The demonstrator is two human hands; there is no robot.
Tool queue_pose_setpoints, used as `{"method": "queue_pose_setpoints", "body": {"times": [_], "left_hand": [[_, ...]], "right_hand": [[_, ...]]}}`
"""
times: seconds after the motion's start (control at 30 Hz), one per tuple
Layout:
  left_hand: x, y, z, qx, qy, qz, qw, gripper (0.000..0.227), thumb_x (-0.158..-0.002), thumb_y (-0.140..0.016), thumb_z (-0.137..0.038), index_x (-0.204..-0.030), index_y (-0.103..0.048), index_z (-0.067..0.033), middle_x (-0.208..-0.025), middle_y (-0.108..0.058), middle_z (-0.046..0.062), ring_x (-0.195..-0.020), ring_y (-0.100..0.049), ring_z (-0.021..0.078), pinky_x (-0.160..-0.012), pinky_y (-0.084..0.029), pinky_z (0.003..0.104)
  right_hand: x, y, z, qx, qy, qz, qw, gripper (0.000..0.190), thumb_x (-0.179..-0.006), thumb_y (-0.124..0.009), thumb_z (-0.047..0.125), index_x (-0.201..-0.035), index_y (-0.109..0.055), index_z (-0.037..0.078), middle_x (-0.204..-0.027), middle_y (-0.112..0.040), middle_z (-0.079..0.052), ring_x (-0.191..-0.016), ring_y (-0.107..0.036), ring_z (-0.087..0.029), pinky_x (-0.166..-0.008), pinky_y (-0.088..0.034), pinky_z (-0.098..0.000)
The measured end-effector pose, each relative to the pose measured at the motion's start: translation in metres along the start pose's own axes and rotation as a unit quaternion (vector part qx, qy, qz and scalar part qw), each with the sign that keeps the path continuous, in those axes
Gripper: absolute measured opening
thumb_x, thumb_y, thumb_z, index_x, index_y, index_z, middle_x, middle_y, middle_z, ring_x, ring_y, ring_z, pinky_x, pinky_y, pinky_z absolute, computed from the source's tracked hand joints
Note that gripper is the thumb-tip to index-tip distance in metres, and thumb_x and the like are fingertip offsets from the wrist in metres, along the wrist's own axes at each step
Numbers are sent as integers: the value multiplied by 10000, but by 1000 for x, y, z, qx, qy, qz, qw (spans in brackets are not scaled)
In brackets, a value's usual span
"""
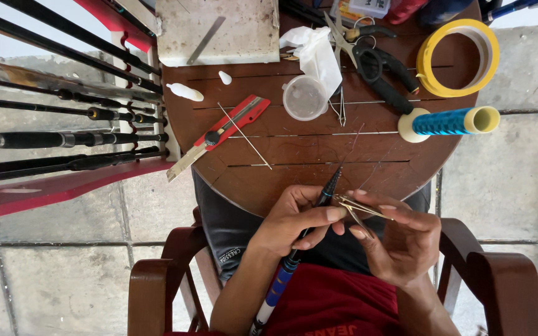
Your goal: The person wraps a thin thread around the tip of a fishing rod using a metal guide rod and a clothespin to hold the thread in place. The person repeatedly winds the thread, adjusts the guide rod, and secures the thread with the clothespin.
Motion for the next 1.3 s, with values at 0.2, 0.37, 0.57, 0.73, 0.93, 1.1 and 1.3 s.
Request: {"method": "queue_pose_setpoints", "body": {"times": [0.2, 0.37, 0.57, 0.73, 0.93, 1.1, 1.3], "left_hand": [[0, 0, 1, -5, 3, -3, 1000, 169, -946, -712, -157, -993, -683, 3, -808, -727, 112, -353, -389, 45, -315, -217, 182], [1, 0, 0, -7, 1, 1, 1000, 190, -951, -713, -162, -1025, -683, 10, -808, -720, 117, -361, -390, 48, -319, -223, 181], [0, 0, 1, -10, 1, 2, 1000, 177, -947, -710, -165, -1003, -680, 1, -806, -722, 117, -359, -390, 50, -321, -227, 182], [0, 0, 2, -5, 2, 0, 1000, 189, -949, -711, -163, -1026, -682, 7, -808, -719, 122, -359, -394, 51, -314, -223, 182], [-1, 0, 2, -16, 11, -8, 1000, 231, -933, -724, -193, -1037, -684, 9, -802, -710, 117, -360, -388, 49, -317, -213, 185], [-1, -1, 1, -22, 5, -4, 1000, 233, -940, -712, -190, -1063, -687, 7, -805, -706, 110, -365, -392, 51, -326, -221, 184], [-2, -1, 2, -26, 5, -13, 1000, 189, -934, -714, -174, -1001, -690, 1, -794, -717, 108, -361, -391, 49, -325, -235, 180]], "right_hand": [[1, -1, -1, -15, -8, -3, 1000, 416, -911, -669, -8, -1221, -395, 42, -1199, -632, -338, -1189, -702, -406, -1039, -670, -537], [1, -1, -2, -17, -11, 4, 1000, 431, -911, -670, -22, -1232, -393, 55, -1217, -633, -333, -1202, -699, -411, -1050, -664, -528], [0, -1, -1, -29, -9, 2, 1000, 418, -914, -660, -34, -1226, -397, 57, -1202, -629, -347, -1198, -695, -410, -1046, -666, -535], [0, -2, -1, -34, -4, 1, 999, 396, -920, -651, -24, -1208, -392, 56, -1164, -632, -354, -1179, -694, -422, -1033, -673, -561], [1, 0, -4, -27, -4, -8, 1000, 362, -936, -634, -5, -1191, -384, 54, -1144, -639, -354, -1154, -704, -414, -1022, -674, -554], [1, 0, -4, -22, -4, -12, 1000, 358, -932, -641, 3, -1189, -394, 41, -1130, -639, -356, -1136, -710, -420, -1014, -680, -567], [-2, 0, -1, 8, 0, -15, 1000, 342, -920, -647, -8, -1146, -392, 16, -1107, -656, -348, -1096, -732, -413, -975, -698, -516]]}}
Point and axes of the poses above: each hand's wrist, its own x-axis away from the middle knuckle, its own y-axis out of the back of the hand, z = x × y, the point moved 5 cm from there along -x, towards the middle knuckle
